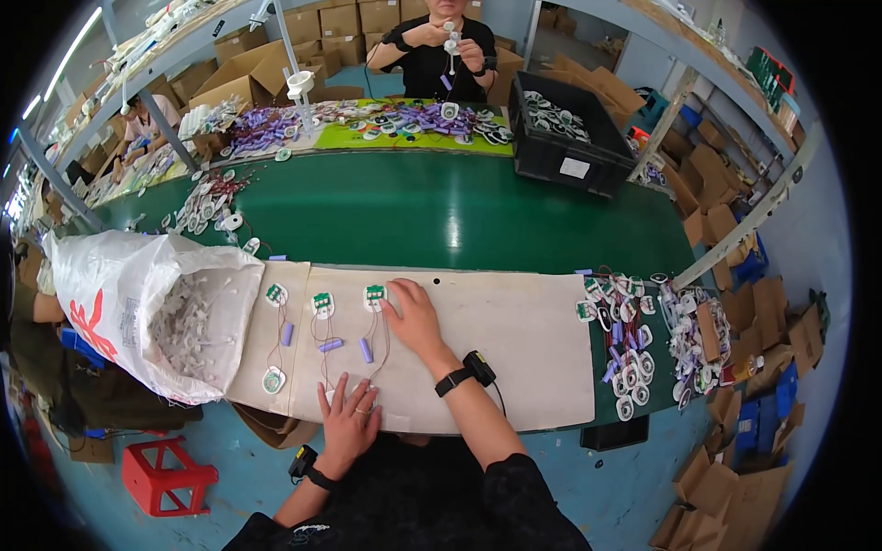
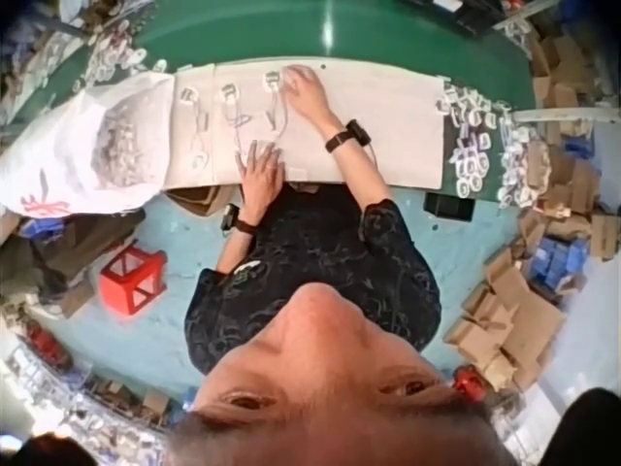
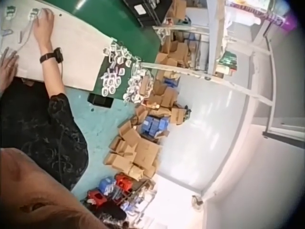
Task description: The person assembles electronic components by joining motors to plastic tubes and connecting them to circuit boards before arranging the units on the table. Finally, they pick up a bottle and unscrew its cap to take a drink.
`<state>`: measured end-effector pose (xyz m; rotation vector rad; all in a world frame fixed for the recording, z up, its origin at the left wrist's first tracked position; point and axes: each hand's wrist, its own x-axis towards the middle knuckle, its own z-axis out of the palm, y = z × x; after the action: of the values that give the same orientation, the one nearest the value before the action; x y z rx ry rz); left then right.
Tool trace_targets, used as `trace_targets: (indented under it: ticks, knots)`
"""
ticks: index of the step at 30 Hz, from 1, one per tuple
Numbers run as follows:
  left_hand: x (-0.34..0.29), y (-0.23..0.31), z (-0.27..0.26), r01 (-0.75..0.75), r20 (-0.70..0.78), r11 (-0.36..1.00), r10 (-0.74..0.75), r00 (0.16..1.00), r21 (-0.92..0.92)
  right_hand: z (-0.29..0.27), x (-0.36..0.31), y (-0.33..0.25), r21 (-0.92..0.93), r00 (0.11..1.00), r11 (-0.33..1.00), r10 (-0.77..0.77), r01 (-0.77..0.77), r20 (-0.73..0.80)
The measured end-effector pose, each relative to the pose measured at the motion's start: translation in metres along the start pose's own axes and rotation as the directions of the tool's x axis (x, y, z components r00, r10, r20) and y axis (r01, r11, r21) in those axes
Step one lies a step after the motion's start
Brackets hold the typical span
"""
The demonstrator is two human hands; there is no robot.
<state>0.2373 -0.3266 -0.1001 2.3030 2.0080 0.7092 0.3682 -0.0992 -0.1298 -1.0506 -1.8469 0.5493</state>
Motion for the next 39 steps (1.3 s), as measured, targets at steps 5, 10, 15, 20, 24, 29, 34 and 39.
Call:
trace_targets:
  ticks: [5,10,15,20,24,29,34,39]
  knots:
    - [-0.002,-0.011,-0.003,0.024,-0.059,0.999,-0.021,0.998,0.047,-0.004,-0.001,-0.004,-0.079,0.995,0.995,-0.054,0.061,0.087]
    - [-0.003,-0.012,0.000,0.031,-0.064,0.999,-0.029,0.998,0.024,-0.004,-0.001,-0.002,-0.102,0.983,0.991,-0.064,0.083,0.175]
    - [-0.002,-0.011,0.000,0.039,-0.064,0.999,-0.040,0.997,-0.017,-0.007,-0.002,-0.006,-0.204,0.965,0.963,-0.125,0.173,0.230]
    - [-0.002,-0.014,0.001,0.056,-0.063,0.998,-0.058,0.996,-0.036,-0.008,0.000,-0.008,-0.220,0.957,0.964,-0.085,0.149,0.277]
    - [-0.001,-0.017,0.001,0.081,-0.078,0.995,-0.085,0.993,-0.057,-0.009,0.001,-0.010,-0.205,0.956,0.971,-0.064,0.126,0.288]
    - [-0.001,-0.018,0.001,0.058,-0.085,0.997,-0.061,0.994,-0.044,-0.010,-0.001,-0.010,-0.208,0.956,0.971,-0.057,0.120,0.288]
    - [-0.011,-0.022,0.008,0.081,-0.121,0.996,-0.085,0.989,-0.034,-0.007,-0.002,-0.014,-0.194,0.961,0.970,-0.093,0.147,0.260]
    - [-0.018,-0.028,0.025,0.029,-0.271,0.999,-0.018,0.963,0.038,-0.013,-0.003,-0.009,0.075,0.987,0.994,-0.090,0.081,0.133]
